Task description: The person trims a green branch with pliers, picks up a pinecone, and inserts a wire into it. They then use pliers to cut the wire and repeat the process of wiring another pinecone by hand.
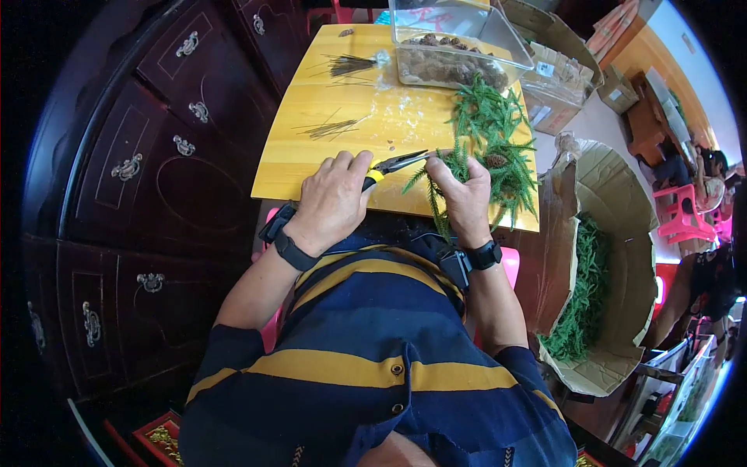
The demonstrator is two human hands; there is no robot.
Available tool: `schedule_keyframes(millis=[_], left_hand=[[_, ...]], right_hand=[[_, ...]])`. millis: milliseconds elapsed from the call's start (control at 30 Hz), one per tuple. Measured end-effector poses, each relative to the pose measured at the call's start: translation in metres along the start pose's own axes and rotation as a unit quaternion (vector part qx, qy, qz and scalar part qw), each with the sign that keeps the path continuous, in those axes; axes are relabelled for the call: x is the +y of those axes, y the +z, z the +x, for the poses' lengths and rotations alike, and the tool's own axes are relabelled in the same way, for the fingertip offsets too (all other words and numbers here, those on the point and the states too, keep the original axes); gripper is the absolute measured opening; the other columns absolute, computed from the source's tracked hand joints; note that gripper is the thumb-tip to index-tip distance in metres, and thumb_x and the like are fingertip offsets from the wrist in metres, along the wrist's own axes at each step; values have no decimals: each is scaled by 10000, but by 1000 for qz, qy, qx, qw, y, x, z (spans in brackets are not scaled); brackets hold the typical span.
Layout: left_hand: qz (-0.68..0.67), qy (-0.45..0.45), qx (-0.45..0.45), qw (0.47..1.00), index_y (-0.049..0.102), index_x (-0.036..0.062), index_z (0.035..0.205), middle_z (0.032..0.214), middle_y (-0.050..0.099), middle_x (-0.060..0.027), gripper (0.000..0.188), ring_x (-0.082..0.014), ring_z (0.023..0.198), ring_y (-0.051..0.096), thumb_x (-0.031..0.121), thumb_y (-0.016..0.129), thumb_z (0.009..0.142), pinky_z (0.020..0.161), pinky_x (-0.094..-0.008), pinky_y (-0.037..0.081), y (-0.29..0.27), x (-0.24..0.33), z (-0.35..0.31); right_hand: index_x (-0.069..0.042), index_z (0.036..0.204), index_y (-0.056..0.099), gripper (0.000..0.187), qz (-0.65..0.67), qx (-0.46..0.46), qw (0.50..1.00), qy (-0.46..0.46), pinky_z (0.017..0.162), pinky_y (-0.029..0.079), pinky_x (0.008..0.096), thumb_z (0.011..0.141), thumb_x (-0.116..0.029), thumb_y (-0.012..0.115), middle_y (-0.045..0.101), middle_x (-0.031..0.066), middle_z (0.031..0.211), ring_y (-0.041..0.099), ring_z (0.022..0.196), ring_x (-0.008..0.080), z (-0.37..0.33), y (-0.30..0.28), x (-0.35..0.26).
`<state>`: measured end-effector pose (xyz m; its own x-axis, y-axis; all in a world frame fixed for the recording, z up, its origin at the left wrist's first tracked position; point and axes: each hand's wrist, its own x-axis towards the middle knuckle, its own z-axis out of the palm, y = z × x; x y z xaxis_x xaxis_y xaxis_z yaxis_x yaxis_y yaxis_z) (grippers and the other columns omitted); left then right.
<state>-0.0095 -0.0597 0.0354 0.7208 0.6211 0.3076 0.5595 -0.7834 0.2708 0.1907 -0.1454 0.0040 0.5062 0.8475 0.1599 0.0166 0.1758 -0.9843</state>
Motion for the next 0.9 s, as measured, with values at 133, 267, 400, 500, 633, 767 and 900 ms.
schedule_keyframes(millis=[133,267,400,500,633,767,900], left_hand=[[2,2,0,1000,530,47,1193,975,588,-166,394,-362,940,620,58,661,822,755,-484,531,2,0,-1],[13,-10,-14,1000,538,54,1220,1016,609,-163,405,-361,962,626,98,692,848,785,-474,524,3,-1,-1],[22,-16,-23,999,541,60,1234,1033,620,-161,416,-361,973,630,111,710,858,797,-470,522,4,-1,-1],[24,-13,-21,999,541,62,1232,1028,620,-159,415,-360,971,630,104,709,855,790,-470,524,4,-1,-1],[25,-6,-18,1000,541,66,1229,1027,621,-156,413,-361,973,630,95,708,852,781,-469,527,4,-2,-1],[25,3,-5,1000,542,66,1189,1000,611,-151,393,-355,958,628,77,701,829,762,-468,530,7,-3,-1],[18,23,18,999,547,57,1108,932,603,-145,347,-348,913,631,49,689,792,730,-468,533,10,-5,-1]], right_hand=[[-14,1071,714,165,-5,3,1000,-4,789,491,221,922,-85,720,700,-9,985,603,874,50,-2,2,-1],[-20,1065,718,161,-2,8,1000,1,776,488,216,917,-83,722,699,-15,971,600,859,45,-1,2,3],[-25,1055,722,155,-14,9,1000,2,760,486,211,912,-82,725,698,-22,949,597,835,40,-1,2,3],[-29,1048,724,150,-13,9,1000,-4,749,484,209,909,-85,728,697,-26,933,596,820,37,-1,2,3],[-32,1035,725,142,-2,14,1000,-9,730,480,204,905,-92,735,695,-32,910,593,798,34,-1,3,2],[-34,1015,723,131,-8,17,1000,-2,706,472,198,901,-97,742,688,-40,882,586,776,29,-1,3,3],[-35,990,720,120,-8,15,1000,-1,683,462,193,896,-102,749,677,-47,856,576,757,23,-1,1,3]])
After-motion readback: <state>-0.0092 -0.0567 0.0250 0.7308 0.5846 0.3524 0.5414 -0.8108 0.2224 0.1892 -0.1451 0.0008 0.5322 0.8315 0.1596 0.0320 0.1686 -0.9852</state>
